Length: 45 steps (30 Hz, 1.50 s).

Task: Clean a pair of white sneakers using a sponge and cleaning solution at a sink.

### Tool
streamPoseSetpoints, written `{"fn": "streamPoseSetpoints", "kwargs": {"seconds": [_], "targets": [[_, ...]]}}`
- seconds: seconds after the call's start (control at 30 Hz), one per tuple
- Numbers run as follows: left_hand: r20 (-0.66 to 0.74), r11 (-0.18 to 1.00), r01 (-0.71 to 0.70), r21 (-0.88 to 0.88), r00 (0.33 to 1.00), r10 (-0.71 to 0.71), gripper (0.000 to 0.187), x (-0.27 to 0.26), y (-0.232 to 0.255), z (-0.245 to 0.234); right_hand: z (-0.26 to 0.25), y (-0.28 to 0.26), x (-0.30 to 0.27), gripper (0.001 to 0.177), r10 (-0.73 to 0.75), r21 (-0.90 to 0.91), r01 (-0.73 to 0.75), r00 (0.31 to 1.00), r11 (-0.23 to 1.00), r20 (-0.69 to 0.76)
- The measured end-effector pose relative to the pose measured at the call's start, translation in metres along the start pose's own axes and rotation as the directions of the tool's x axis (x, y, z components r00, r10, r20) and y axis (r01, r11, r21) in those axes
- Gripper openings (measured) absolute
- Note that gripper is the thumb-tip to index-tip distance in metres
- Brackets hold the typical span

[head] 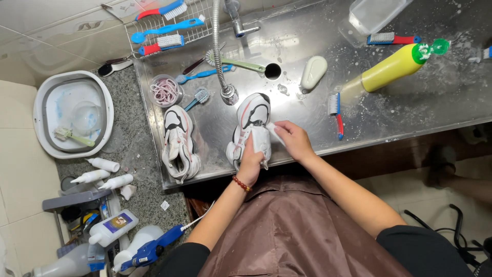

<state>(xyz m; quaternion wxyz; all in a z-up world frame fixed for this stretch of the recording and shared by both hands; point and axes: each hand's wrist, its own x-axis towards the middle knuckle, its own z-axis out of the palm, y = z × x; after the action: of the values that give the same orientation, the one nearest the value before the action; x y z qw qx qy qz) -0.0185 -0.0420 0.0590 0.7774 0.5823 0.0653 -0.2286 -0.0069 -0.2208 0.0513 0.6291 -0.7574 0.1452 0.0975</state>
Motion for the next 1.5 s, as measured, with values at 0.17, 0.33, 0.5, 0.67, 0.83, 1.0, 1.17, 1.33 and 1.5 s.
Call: {"fn": "streamPoseSetpoints", "kwargs": {"seconds": [0.17, 0.33, 0.5, 0.67, 0.83, 1.0, 1.17, 1.33, 1.5], "targets": [[0.067, 0.932, -0.257, 0.257, 0.967, 0.248, 0.084, 0.006, -0.043, 0.013, 0.016, -0.021, -0.006, 0.032, -0.288, -0.269, 0.249, 0.950, 0.930, -0.119], [0.077, 0.910, -0.248, 0.332, 0.969, 0.236, 0.085, 0.010, -0.049, 0.021, 0.012, -0.031, -0.015, 0.030, -0.287, -0.344, 0.226, 0.948, 0.911, -0.138], [0.122, 0.881, -0.286, 0.378, 0.958, 0.258, 0.084, 0.003, -0.065, 0.018, 0.006, 0.006, -0.011, 0.031, -0.234, -0.404, 0.152, 0.959, 0.902, -0.162], [0.125, 0.901, -0.258, 0.349, 0.966, 0.228, 0.081, 0.004, -0.065, 0.014, 0.003, -0.021, -0.011, 0.034, -0.129, -0.344, 0.071, 0.980, 0.936, -0.149], [0.123, 0.915, -0.235, 0.328, 0.971, 0.205, 0.077, 0.010, -0.083, 0.007, 0.002, -0.018, -0.006, 0.035, -0.039, -0.338, -0.016, 0.987, 0.941, -0.155], [0.143, 0.956, -0.235, 0.175, 0.967, 0.211, 0.082, 0.006, -0.070, 0.009, 0.007, -0.021, -0.013, 0.035, -0.036, -0.358, -0.025, 0.986, 0.934, -0.164], [0.126, 0.972, -0.190, 0.137, 0.977, 0.173, 0.082, 0.009, -0.073, 0.008, 0.006, -0.013, -0.007, 0.034, -0.018, -0.325, -0.048, 0.981, 0.945, -0.196], [0.126, 0.968, -0.229, 0.102, 0.968, 0.215, 0.078, 0.007, -0.074, 0.003, 0.004, -0.005, -0.011, 0.032, -0.160, -0.364, 0.071, 0.963, 0.929, -0.219], [0.053, 0.975, -0.005, -0.224, 0.998, 0.017, 0.078, 0.000, -0.055, 0.007, -0.008, 0.031, 0.005, 0.032, 0.190, -0.105, -0.207, 0.970, 0.973, -0.154]]}}
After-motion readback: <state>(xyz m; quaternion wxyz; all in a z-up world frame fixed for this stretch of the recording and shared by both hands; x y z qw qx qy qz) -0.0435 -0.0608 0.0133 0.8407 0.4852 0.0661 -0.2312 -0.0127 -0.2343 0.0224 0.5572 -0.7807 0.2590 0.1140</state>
